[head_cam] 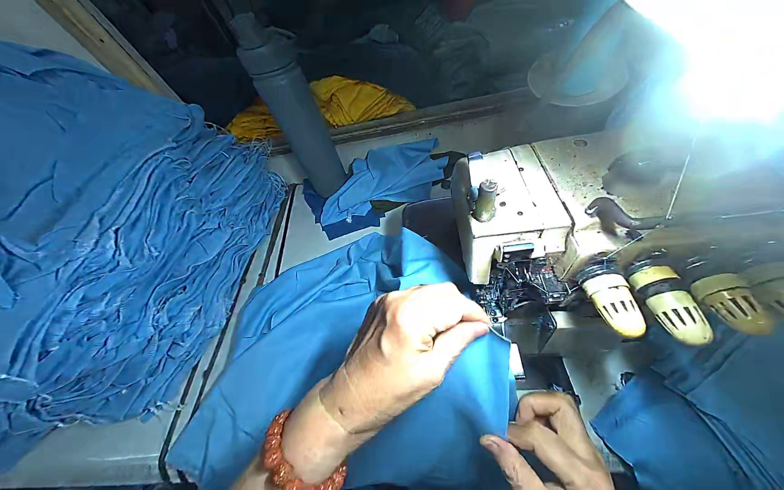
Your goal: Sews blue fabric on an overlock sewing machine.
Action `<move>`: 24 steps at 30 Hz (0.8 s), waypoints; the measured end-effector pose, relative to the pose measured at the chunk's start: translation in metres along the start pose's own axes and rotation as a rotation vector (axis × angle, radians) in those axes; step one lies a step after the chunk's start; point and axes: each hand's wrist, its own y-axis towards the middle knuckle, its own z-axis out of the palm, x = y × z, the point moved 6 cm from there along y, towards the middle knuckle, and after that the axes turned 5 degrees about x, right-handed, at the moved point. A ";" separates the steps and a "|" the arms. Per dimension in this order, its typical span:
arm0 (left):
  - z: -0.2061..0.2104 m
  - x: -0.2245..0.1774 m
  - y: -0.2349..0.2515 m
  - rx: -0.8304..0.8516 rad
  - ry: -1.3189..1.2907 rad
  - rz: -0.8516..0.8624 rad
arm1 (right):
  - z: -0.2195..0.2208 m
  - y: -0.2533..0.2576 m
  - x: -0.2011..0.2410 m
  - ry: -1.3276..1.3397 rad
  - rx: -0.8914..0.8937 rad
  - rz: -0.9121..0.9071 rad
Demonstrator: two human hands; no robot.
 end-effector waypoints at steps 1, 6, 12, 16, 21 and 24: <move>0.002 0.004 0.004 0.003 0.035 -0.015 | 0.001 0.001 -0.003 0.028 -0.021 0.019; 0.012 0.020 0.007 0.015 0.096 -0.099 | 0.009 -0.001 -0.008 0.208 0.011 0.106; 0.020 0.012 0.000 0.130 0.179 -0.107 | 0.020 -0.017 -0.009 0.392 0.108 0.184; 0.027 0.004 -0.001 0.062 0.284 -0.103 | 0.014 -0.024 -0.013 0.525 0.059 0.310; 0.037 -0.020 -0.012 -0.011 0.537 0.077 | -0.005 -0.024 -0.015 0.629 0.047 0.338; 0.037 -0.020 -0.018 -0.033 0.572 0.090 | -0.012 -0.017 -0.010 0.643 0.067 0.332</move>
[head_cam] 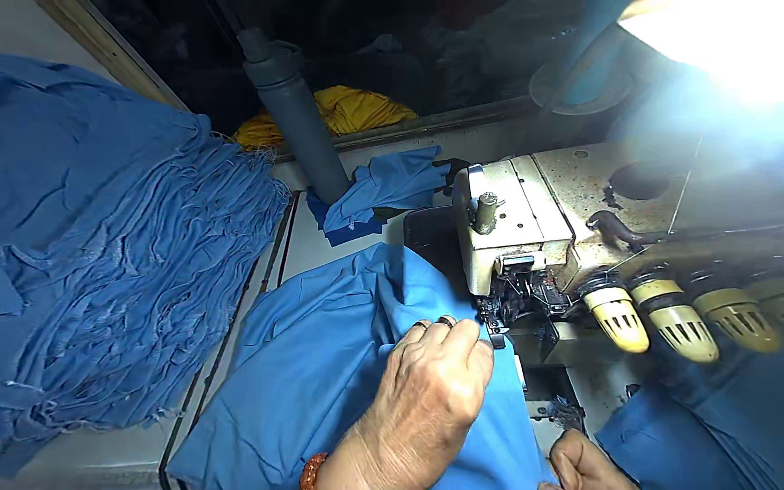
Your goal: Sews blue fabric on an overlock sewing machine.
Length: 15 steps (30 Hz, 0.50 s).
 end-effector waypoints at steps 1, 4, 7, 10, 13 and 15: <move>0.001 0.004 0.000 -0.002 -0.003 -0.002 | 0.001 0.002 0.004 0.002 0.002 0.003; 0.007 0.023 0.009 -0.016 -0.021 -0.009 | 0.005 0.018 0.018 -0.054 -0.036 0.001; 0.011 0.049 0.025 -0.090 0.002 -0.055 | 0.011 0.040 0.030 -0.192 -0.100 0.002; 0.011 0.071 0.033 -0.218 0.031 -0.137 | 0.013 0.054 0.035 -0.278 -0.149 -0.003; 0.005 0.078 0.031 -0.281 0.056 -0.179 | 0.015 0.055 0.038 -0.323 -0.158 -0.033; -0.005 0.079 0.013 -0.248 0.079 -0.239 | 0.014 0.055 0.039 -0.334 -0.156 -0.038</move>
